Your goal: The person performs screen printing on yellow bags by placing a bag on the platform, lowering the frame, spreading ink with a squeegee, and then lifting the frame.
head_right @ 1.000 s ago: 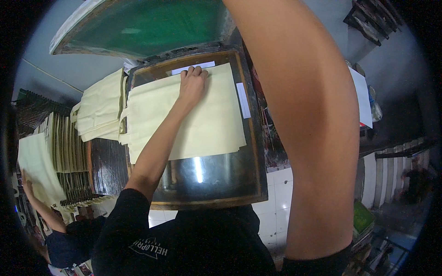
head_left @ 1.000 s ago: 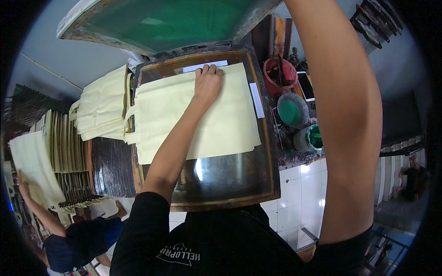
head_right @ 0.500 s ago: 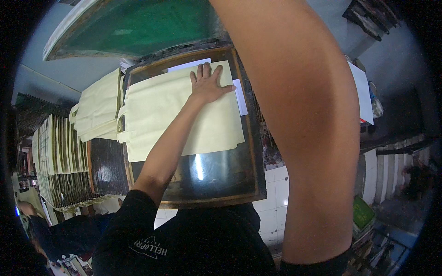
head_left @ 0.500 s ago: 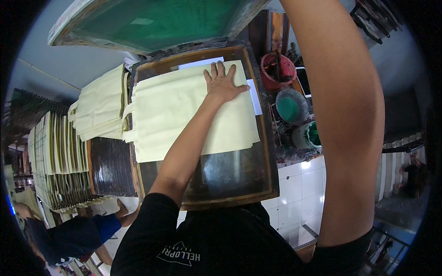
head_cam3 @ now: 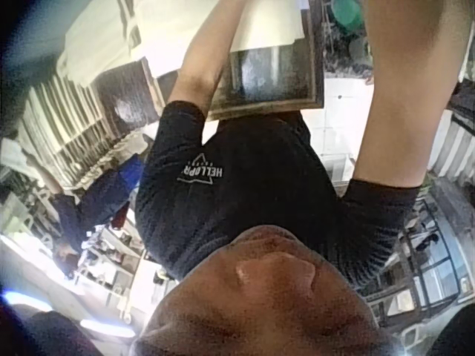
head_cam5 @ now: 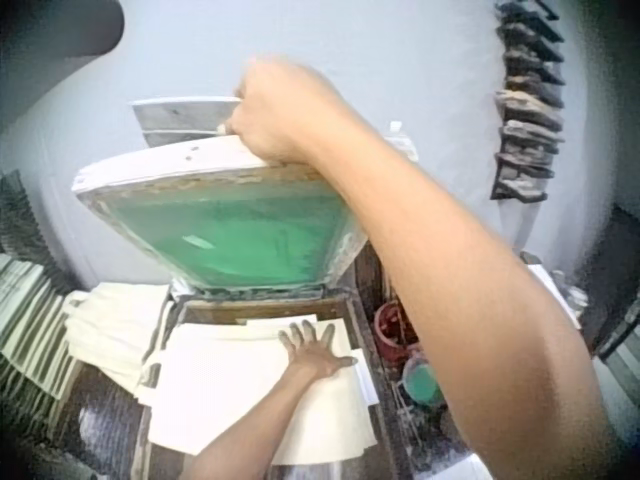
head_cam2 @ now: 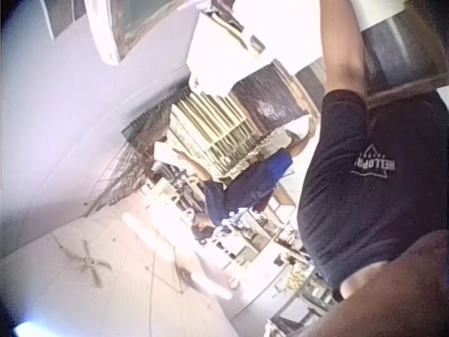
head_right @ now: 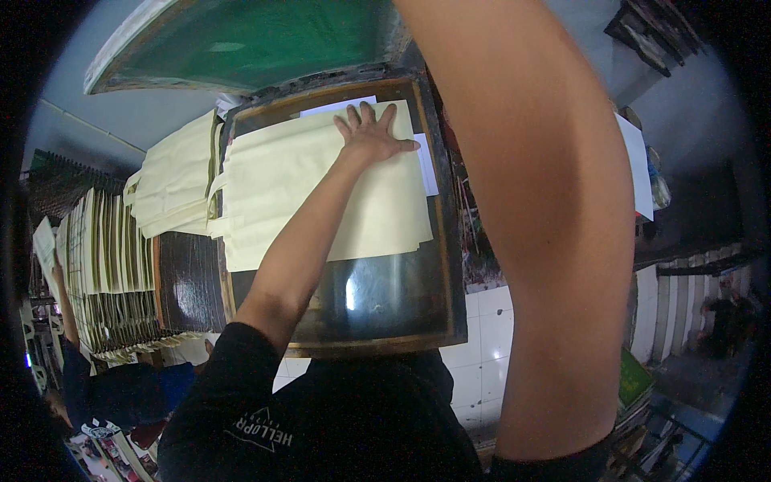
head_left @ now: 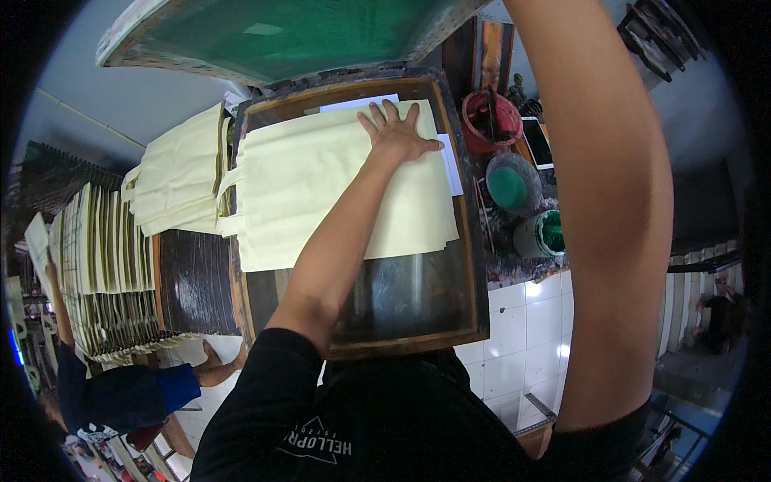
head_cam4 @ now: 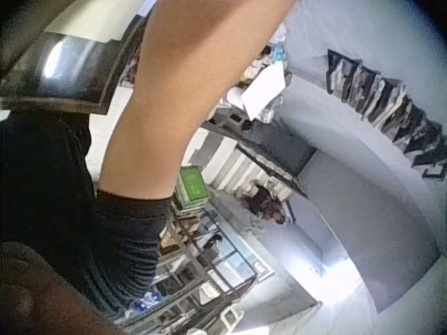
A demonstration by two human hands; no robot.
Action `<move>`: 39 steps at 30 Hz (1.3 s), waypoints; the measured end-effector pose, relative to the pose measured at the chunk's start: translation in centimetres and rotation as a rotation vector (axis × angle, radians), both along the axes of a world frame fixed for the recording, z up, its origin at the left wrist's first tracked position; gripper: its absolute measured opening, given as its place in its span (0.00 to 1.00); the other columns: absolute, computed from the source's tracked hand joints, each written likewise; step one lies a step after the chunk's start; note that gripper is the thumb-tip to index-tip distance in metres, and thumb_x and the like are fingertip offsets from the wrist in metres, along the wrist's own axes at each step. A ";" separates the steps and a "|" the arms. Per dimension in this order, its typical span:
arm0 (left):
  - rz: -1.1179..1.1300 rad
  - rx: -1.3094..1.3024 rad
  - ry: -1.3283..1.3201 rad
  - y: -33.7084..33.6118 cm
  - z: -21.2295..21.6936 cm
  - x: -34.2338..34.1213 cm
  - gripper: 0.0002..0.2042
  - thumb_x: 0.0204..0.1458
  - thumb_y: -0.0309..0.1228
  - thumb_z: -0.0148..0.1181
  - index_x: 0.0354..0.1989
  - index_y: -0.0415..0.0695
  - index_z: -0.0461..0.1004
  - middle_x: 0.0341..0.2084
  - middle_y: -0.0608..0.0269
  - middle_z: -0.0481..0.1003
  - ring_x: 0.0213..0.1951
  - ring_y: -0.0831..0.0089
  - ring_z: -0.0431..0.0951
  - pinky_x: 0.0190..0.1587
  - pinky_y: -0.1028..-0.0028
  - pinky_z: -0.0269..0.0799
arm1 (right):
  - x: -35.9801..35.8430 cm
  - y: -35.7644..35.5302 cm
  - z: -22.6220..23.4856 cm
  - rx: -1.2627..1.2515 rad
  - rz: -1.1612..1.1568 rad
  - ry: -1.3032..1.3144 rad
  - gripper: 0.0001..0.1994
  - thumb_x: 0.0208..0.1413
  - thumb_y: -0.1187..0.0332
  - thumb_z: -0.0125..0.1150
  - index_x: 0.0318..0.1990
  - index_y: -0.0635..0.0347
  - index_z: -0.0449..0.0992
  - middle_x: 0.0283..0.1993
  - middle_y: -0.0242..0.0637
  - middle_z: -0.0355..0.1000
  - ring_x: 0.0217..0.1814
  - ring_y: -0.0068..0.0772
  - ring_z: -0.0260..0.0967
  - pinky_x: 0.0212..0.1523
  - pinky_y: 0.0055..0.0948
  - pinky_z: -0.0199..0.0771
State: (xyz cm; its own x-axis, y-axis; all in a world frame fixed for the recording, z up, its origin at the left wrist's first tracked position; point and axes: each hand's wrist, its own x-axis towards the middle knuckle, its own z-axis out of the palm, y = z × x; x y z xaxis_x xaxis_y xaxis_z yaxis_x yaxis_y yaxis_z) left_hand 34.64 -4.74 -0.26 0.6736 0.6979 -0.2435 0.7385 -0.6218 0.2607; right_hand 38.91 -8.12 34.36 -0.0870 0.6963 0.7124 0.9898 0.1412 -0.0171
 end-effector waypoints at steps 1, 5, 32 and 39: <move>-0.003 0.028 -0.022 0.1 0.0 -0.4 0.56 0.44 0.71 0.60 0.77 0.54 0.47 0.76 0.39 0.40 0.76 0.38 0.29 0.71 0.35 0.23 | -0.6 -0.6 0.0 -0.024 0.009 0.008 0.15 0.55 0.60 0.67 0.41 0.65 0.85 0.40 0.58 0.79 0.41 0.56 0.79 0.47 0.45 0.77; -0.110 -0.046 -0.928 -1.3 2.6 -4.8 0.39 0.58 0.51 0.62 0.70 0.35 0.59 0.67 0.40 0.64 0.70 0.51 0.62 0.72 0.57 0.52 | -3.4 -4.6 -2.4 -0.194 -0.098 0.316 0.16 0.58 0.59 0.64 0.42 0.64 0.84 0.36 0.57 0.79 0.38 0.55 0.78 0.45 0.45 0.76; 0.602 -1.180 -1.059 -17.2 -2.4 -30.4 0.13 0.62 0.32 0.60 0.41 0.29 0.77 0.26 0.52 0.80 0.24 0.70 0.80 0.30 0.74 0.75 | -12.5 -18.2 -29.2 -0.622 0.259 0.184 0.08 0.55 0.67 0.61 0.40 0.59 0.75 0.34 0.44 0.78 0.34 0.47 0.79 0.32 0.44 0.77; 0.645 -1.211 -1.082 -17.5 -3.0 -31.1 0.11 0.62 0.31 0.60 0.37 0.32 0.77 0.25 0.53 0.80 0.23 0.70 0.80 0.30 0.73 0.75 | -10.2 -11.9 -32.0 -0.495 0.164 0.038 0.07 0.57 0.66 0.62 0.40 0.57 0.76 0.32 0.42 0.78 0.32 0.46 0.78 0.30 0.44 0.76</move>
